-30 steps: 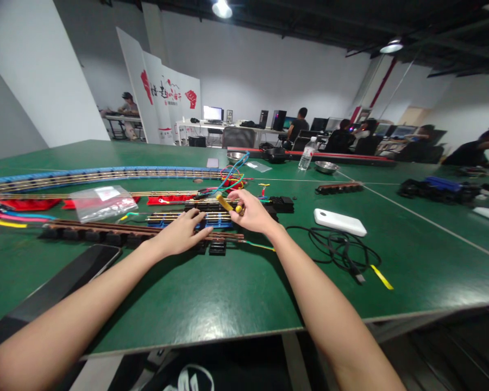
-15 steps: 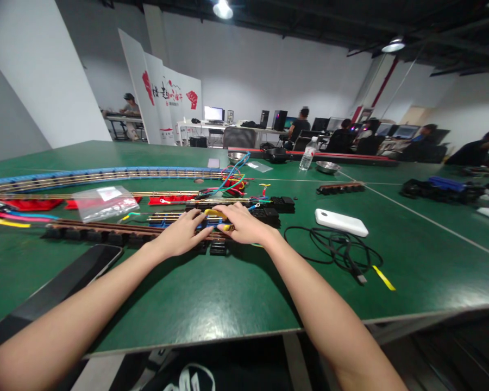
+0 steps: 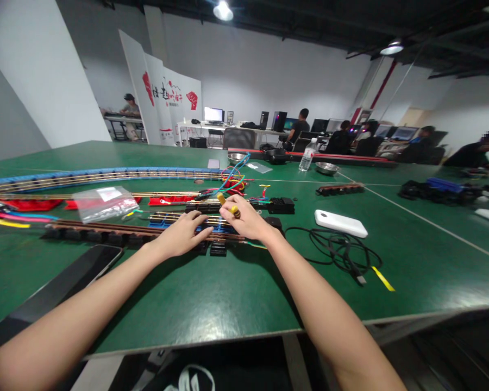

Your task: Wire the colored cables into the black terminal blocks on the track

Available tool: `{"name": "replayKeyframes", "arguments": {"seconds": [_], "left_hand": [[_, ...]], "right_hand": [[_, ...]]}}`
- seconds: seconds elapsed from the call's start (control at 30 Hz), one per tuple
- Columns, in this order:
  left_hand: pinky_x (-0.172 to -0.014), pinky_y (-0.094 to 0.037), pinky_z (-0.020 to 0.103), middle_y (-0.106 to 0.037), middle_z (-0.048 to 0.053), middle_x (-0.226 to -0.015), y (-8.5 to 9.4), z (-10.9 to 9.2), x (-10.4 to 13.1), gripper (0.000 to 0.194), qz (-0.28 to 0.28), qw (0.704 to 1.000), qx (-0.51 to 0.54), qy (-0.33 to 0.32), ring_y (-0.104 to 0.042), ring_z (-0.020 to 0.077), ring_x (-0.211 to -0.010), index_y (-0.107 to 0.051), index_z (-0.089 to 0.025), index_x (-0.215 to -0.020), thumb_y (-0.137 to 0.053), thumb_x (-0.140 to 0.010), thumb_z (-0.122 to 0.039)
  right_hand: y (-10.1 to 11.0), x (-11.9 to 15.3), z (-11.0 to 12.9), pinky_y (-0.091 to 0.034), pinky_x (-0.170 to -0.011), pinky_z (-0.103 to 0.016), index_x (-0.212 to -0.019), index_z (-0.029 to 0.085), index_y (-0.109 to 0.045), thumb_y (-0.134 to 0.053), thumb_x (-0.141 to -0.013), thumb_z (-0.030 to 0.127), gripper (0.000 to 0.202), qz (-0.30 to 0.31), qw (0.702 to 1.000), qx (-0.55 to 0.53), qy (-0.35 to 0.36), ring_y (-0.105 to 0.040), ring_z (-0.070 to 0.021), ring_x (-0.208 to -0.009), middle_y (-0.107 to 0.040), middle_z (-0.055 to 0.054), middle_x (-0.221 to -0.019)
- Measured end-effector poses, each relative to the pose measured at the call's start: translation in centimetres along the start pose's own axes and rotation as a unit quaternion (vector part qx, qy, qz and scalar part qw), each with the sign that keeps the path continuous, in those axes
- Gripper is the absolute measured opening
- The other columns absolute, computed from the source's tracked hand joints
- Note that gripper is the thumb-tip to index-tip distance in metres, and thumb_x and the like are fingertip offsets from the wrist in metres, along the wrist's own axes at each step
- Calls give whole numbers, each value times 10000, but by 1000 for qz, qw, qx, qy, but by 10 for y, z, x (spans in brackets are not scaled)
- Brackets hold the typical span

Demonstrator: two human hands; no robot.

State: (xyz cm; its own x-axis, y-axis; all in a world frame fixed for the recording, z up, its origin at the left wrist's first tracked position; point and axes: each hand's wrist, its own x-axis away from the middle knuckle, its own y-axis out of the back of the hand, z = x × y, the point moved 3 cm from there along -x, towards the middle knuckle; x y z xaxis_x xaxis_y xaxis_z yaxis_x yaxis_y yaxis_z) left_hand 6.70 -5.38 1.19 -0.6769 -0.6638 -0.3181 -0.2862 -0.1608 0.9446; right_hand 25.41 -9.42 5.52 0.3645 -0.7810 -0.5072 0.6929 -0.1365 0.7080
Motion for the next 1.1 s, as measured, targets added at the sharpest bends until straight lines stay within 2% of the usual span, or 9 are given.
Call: {"name": "replayKeyframes", "arguments": {"seconds": [0.13,0.27,0.33,0.43,0.5,0.57,0.7,0.83,1.1], "left_hand": [[-1015,-407,465,-595,183,-1193,0,0,0,545,3,1000,-6,-1,-566,307,-1130,-598,-116,-1237,-324,-983,-514],[-1030,-398,474,-594,185,-1224,-1,1,0,550,-1,1000,-2,1,-547,312,-1179,-596,-126,-1244,-324,-982,-525],[-1039,-391,477,-595,182,-1230,-1,1,0,552,-1,1000,2,2,-545,310,-1188,-598,-130,-1241,-323,-981,-532],[-1037,-392,480,-590,187,-1235,-1,1,0,555,0,1000,9,5,-543,317,-1192,-604,-126,-1229,-325,-978,-535],[-1033,-394,484,-591,188,-1235,-2,1,0,551,-2,1000,15,6,-539,323,-1198,-607,-129,-1219,-326,-976,-536],[-1044,-384,489,-595,186,-1233,-3,2,0,549,-7,1000,18,5,-532,324,-1210,-605,-131,-1217,-322,-976,-536],[-1053,-377,492,-595,183,-1239,-5,3,0,553,-11,1000,19,1,-528,316,-1218,-597,-135,-1221,-308,-978,-540],[-1031,-397,489,-587,194,-1237,-4,4,0,553,-4,1000,13,3,-526,327,-1220,-601,-125,-1210,-304,-981,-532],[-1037,-393,492,-591,185,-1241,-2,2,1,544,-6,1000,15,2,-538,317,-1199,-600,-133,-1207,-302,-982,-528]], "right_hand": [[1,3,0,-376,-1004,-405,-998,224,-581,-504,-932,326,144,-10,999,33,0,-477,-216,-1068,-441,-60,-1051],[11,6,4,-410,-962,-437,-1127,239,-532,-483,-931,358,234,-79,993,82,15,-465,-241,-1037,-428,-66,-1031],[23,7,9,-418,-942,-447,-1158,234,-515,-461,-933,378,272,-131,986,97,26,-467,-251,-1021,-432,-75,-1031],[52,10,8,-410,-938,-459,-1172,234,-515,-429,-928,392,303,-246,962,116,25,-472,-261,-1010,-445,-86,-1058],[72,15,-4,-408,-923,-467,-1158,244,-522,-387,-928,401,309,-330,935,130,0,-476,-268,-995,-458,-87,-1061],[87,21,-24,-405,-922,-474,-1129,237,-526,-387,-918,405,303,-372,915,152,-31,-477,-268,-981,-455,-88,-1054],[100,31,-66,-404,-951,-475,-1044,221,-517,-415,-902,432,274,-398,893,192,-83,-495,-257,-985,-454,-87,-1045],[99,35,-86,-392,-993,-470,-1070,217,-511,-406,-922,477,317,-414,882,191,-118,-497,-250,-1047,-459,-99,-1080],[84,36,-105,-418,-976,-481,-1161,195,-508,-576,-827,582,516,-324,916,186,-145,-522,-253,-1001,-427,-102,-1087]]}}
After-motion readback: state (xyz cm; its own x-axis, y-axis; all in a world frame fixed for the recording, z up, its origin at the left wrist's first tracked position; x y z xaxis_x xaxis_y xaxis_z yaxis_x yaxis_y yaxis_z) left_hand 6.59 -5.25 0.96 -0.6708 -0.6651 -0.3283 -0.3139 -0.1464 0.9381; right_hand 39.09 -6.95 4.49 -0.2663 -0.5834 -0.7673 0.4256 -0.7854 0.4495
